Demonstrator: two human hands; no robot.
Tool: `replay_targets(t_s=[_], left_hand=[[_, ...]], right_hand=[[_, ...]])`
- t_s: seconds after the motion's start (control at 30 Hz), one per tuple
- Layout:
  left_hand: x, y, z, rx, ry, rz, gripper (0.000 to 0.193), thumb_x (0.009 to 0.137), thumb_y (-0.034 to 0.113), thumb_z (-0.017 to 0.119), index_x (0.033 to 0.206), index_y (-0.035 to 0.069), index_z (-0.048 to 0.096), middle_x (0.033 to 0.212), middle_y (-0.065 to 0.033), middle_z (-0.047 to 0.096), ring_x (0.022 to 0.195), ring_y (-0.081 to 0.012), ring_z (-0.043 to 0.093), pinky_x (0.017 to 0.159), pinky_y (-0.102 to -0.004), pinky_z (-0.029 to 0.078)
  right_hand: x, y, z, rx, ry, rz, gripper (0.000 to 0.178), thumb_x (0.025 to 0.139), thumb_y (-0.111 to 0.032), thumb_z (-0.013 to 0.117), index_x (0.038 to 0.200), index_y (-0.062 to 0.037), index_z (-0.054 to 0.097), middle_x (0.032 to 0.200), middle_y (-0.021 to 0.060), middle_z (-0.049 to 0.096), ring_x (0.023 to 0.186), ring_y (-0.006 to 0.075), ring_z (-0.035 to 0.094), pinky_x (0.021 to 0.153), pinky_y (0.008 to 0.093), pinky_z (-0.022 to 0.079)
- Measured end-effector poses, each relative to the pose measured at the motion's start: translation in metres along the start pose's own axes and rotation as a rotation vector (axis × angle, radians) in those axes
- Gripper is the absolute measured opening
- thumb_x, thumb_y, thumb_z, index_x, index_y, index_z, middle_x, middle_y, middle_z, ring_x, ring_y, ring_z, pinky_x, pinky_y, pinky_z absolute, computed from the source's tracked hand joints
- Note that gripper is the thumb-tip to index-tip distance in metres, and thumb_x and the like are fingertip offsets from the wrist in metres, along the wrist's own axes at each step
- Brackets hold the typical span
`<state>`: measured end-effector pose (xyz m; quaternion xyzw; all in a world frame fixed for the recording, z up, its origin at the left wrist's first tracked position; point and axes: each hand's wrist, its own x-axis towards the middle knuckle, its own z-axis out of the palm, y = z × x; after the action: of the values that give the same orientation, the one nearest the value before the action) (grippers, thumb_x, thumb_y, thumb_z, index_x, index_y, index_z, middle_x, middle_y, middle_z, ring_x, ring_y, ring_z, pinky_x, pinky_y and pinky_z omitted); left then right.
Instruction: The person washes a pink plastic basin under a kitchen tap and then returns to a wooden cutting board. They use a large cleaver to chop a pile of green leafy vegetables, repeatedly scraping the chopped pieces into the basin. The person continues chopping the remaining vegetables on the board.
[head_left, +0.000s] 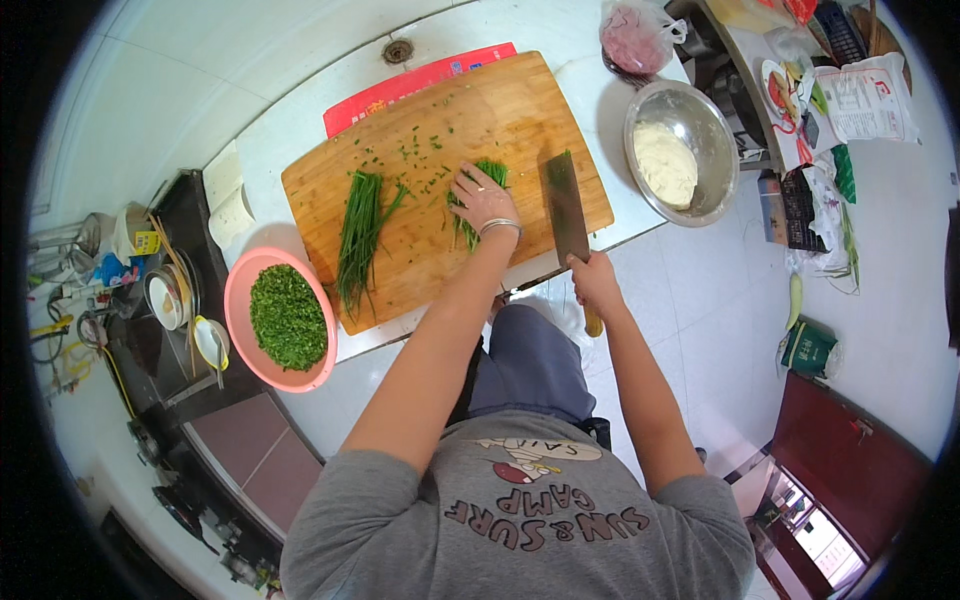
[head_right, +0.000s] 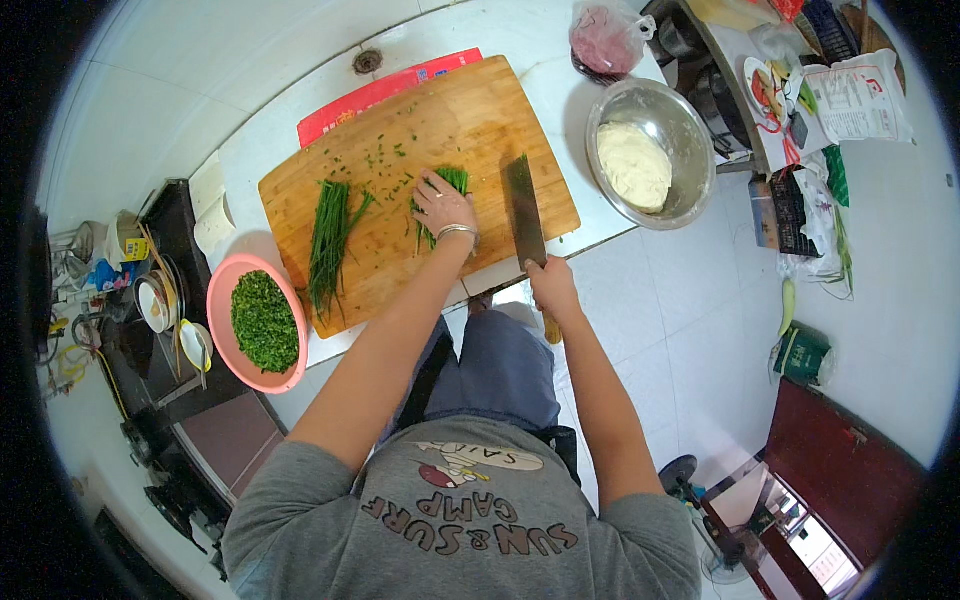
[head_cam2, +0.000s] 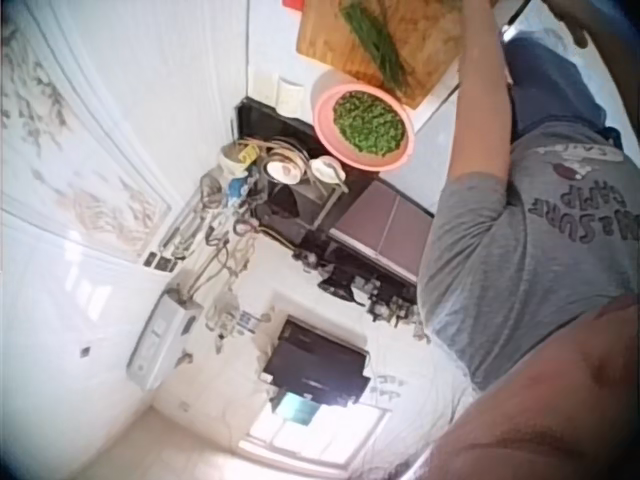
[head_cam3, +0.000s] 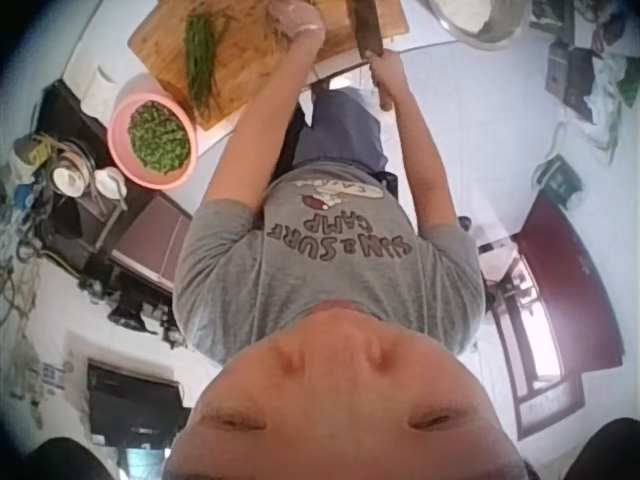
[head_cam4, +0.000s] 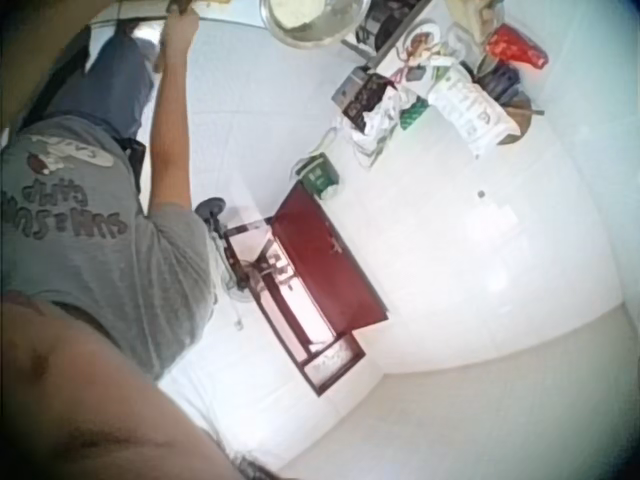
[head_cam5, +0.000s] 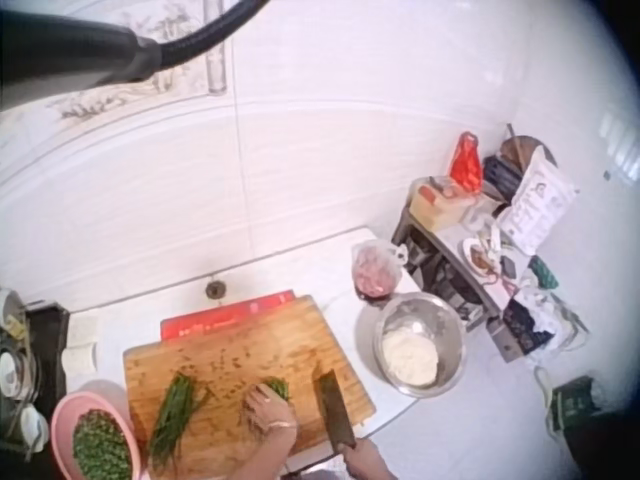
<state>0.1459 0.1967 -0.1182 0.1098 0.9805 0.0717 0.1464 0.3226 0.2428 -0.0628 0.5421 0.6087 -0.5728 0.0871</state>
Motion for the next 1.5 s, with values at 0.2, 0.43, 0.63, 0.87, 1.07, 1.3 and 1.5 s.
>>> replay_targets(t_s=[0.2,0.43,0.63,0.87,1.07,1.3,1.5], left_hand=[[0.019,-0.046,0.001,0.18,-0.059,0.54,0.075,0.084,0.017,0.058,0.143,0.003,0.015,0.139,-0.0186,0.031,0.126,-0.0341,0.034,0.097,-0.0534,0.035],[0.027,-0.068,-0.036,0.26,-0.165,0.842,0.087,0.075,0.019,0.067,0.144,0.007,0.014,0.142,-0.0162,0.029,0.127,-0.0318,0.034,0.101,-0.0516,0.031],[0.025,-0.07,-0.046,0.091,-0.056,0.627,0.107,0.064,0.036,0.078,0.142,0.003,0.014,0.142,-0.0209,0.025,0.129,-0.0357,0.028,0.103,-0.0494,0.027],[0.034,-0.082,-0.026,0.046,-0.132,0.712,0.1,0.068,0.038,0.075,0.139,-0.005,0.019,0.134,-0.0241,0.033,0.126,-0.0354,0.032,0.103,-0.0444,0.03],[0.021,-0.085,-0.024,0.031,0.059,0.663,0.094,0.071,0.039,0.072,0.135,-0.009,0.024,0.131,-0.0222,0.035,0.121,-0.0339,0.036,0.101,-0.0422,0.032],[0.026,-0.085,-0.013,0.041,0.032,0.652,0.082,0.074,0.04,0.069,0.129,-0.009,0.034,0.121,-0.0227,0.042,0.112,-0.036,0.041,0.096,-0.0437,0.035],[0.033,-0.089,0.004,0.066,0.085,0.742,0.068,0.078,0.037,0.064,0.125,-0.007,0.042,0.12,-0.02,0.046,0.111,-0.0329,0.043,0.095,-0.043,0.035]], right_hand=[[0.041,0.002,0.008,-0.324,0.126,-0.26,0.032,0.084,-0.023,0.056,0.074,0.0062,0.055,0.051,0.0138,0.052,0.038,0.0235,0.052,0.037,0.036,0.042],[0.05,-0.032,0.037,-0.477,0.111,-0.377,0.026,0.082,-0.02,0.056,0.083,0.0062,0.061,0.077,0.0296,0.06,0.079,0.0443,0.059,0.072,0.0502,0.046],[0.052,-0.038,0.047,-0.535,0.139,-0.413,0.027,0.082,-0.02,0.056,0.083,0.0062,0.061,0.078,0.0286,0.06,0.078,0.0447,0.059,0.073,0.0498,0.047],[0.06,-0.035,0.07,-0.633,0.074,-0.378,0.026,0.082,-0.021,0.055,0.083,0.0044,0.061,0.078,0.0284,0.061,0.076,0.0433,0.06,0.072,0.0493,0.048],[0.048,-0.048,0.063,-0.553,0.196,-0.472,0.026,0.084,-0.022,0.055,0.085,0.0022,0.061,0.074,0.0272,0.06,0.071,0.0433,0.06,0.068,0.0502,0.048],[0.037,-0.058,0.068,-0.581,0.21,-0.473,0.024,0.085,-0.022,0.055,0.085,0.0017,0.059,0.072,0.0262,0.06,0.07,0.0435,0.059,0.065,0.0509,0.047],[0.024,-0.065,0.071,-0.584,0.213,-0.443,0.022,0.085,-0.021,0.054,0.086,0.0005,0.059,0.072,0.0263,0.06,0.07,0.0429,0.06,0.064,0.0506,0.048]])
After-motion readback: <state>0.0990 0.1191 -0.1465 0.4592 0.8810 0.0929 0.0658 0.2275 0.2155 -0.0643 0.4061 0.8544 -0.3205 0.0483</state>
